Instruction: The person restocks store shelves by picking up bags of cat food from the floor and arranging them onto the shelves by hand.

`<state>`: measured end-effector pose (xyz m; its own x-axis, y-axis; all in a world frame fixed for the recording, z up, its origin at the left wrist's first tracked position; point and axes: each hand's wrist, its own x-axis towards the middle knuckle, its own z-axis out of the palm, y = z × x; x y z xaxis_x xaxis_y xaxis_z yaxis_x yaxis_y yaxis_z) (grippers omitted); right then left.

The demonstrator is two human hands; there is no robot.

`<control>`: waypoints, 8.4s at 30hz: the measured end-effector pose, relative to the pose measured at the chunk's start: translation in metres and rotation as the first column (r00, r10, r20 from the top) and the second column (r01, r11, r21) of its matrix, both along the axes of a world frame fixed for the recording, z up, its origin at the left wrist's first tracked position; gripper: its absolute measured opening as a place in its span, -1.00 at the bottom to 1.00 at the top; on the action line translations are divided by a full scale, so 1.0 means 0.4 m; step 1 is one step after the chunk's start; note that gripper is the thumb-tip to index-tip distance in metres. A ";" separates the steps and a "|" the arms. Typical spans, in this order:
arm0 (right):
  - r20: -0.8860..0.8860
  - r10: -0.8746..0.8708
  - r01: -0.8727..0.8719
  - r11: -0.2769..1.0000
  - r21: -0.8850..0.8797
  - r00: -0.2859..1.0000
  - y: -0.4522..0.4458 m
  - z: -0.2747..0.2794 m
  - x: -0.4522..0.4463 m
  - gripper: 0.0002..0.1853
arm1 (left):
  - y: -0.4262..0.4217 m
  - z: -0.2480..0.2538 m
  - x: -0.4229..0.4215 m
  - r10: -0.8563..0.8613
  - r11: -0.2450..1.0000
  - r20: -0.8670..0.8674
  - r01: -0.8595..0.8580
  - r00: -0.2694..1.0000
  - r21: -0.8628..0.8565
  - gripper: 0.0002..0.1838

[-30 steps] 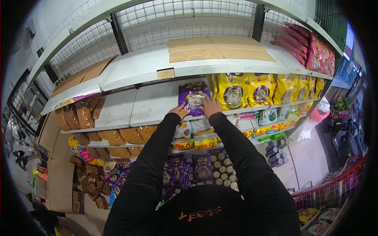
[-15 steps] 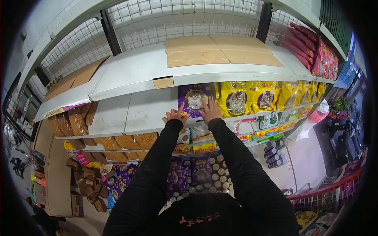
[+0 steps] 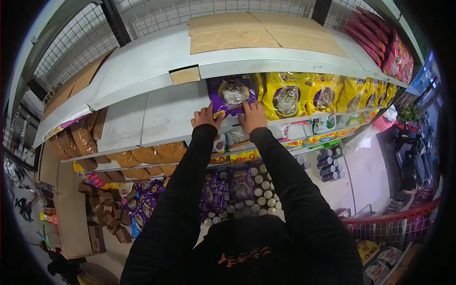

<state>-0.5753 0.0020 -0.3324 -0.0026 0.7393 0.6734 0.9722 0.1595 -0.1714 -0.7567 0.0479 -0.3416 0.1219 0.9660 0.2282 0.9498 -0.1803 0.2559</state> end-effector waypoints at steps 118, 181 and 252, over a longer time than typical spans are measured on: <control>0.085 -0.149 0.167 0.713 -0.681 0.985 -0.083 0.025 -0.088 -0.41 | -0.047 -0.051 -0.582 -0.328 0.887 -0.244 0.208 0.912 -0.413 -0.03; 0.252 -0.260 0.362 0.677 -0.640 0.932 0.017 0.070 -0.890 -0.22 | 0.104 0.043 -1.334 -0.186 0.870 -0.436 -0.058 0.880 -0.490 -0.52; -0.303 -0.431 -0.316 0.044 -0.948 0.850 -0.595 -1.783 -2.380 -0.46 | -0.620 -1.922 -2.486 0.948 0.271 0.287 -0.125 -0.135 -0.954 -0.57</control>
